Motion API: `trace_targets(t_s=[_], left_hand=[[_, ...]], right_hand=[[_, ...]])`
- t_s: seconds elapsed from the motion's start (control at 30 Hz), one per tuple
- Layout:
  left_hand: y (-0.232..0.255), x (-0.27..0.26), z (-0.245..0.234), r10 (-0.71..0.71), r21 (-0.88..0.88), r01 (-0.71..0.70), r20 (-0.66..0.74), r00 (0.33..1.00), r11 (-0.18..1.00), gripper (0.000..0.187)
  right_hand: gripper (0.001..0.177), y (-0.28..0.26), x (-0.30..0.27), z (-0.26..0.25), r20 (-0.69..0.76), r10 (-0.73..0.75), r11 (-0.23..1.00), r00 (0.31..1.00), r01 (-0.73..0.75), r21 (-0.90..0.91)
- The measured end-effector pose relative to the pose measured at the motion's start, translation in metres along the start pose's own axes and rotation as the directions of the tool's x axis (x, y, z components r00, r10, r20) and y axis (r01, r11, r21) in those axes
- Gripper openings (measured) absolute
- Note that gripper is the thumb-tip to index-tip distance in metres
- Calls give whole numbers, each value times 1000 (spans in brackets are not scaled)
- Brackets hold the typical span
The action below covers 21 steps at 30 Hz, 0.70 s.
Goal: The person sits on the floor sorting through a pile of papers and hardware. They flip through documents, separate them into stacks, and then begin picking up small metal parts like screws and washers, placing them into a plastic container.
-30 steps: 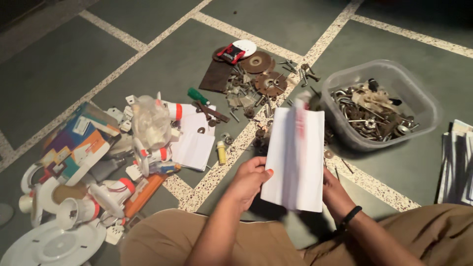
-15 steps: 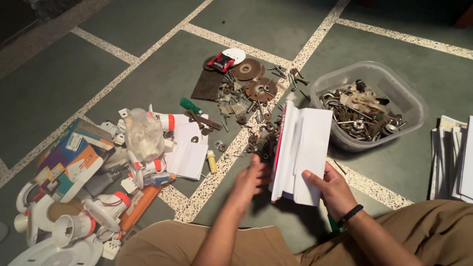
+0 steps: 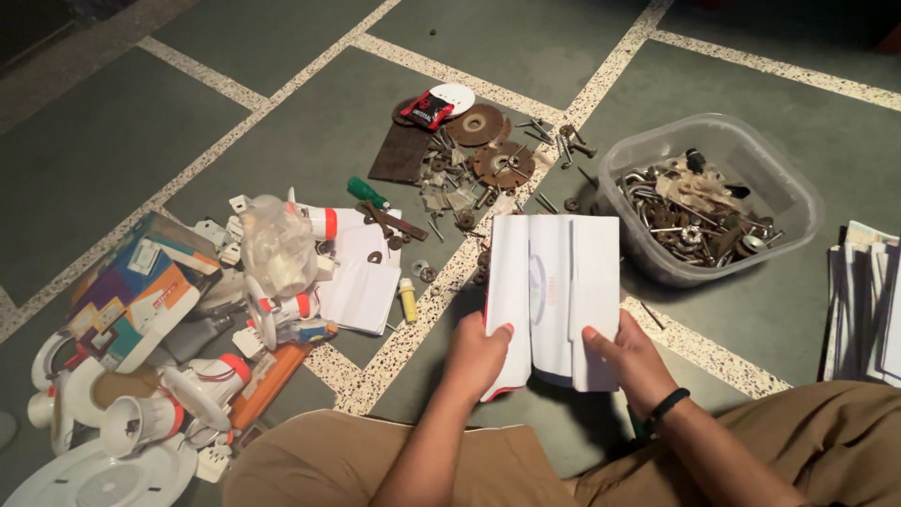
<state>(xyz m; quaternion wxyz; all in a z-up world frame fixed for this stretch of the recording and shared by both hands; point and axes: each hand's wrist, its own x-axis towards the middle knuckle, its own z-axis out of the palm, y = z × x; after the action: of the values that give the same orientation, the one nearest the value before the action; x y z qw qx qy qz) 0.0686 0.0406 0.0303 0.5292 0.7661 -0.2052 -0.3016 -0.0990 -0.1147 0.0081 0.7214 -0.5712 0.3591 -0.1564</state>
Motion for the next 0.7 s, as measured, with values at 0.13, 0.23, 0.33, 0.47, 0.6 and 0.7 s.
trace_targets(t_s=[0.13, 0.23, 0.33, 0.47, 0.6, 0.7], left_hand=[[6, -5, 4, -8, 7, 8, 57, 998, 1000, 28], [11, -13, 5, 36, 53, -41, 80, 996, 998, 28], [16, -15, 3, 59, 84, -62, 37, 998, 995, 29], [22, -13, 1, 46, 131, -37, -64, 997, 991, 30], [23, -14, 0, 21, 269, 19, -146, 989, 963, 29], [25, -16, -1, -10, 362, 71, -169, 986, 929, 27]], right_hand=[[82, 3, 3, 1, -132, -190, 930, 973, 136, -341], [91, 3, 1, 2, -118, -435, 740, 893, 280, -611], [86, 2, -1, 3, -158, -396, 777, 905, 239, -582], [78, 9, 3, -4, -126, -295, 896, 947, 228, -380], [50, 32, 18, -17, -222, 134, 985, 966, -154, -77], [43, 45, 25, -27, -199, 175, 984, 964, -162, 77]])
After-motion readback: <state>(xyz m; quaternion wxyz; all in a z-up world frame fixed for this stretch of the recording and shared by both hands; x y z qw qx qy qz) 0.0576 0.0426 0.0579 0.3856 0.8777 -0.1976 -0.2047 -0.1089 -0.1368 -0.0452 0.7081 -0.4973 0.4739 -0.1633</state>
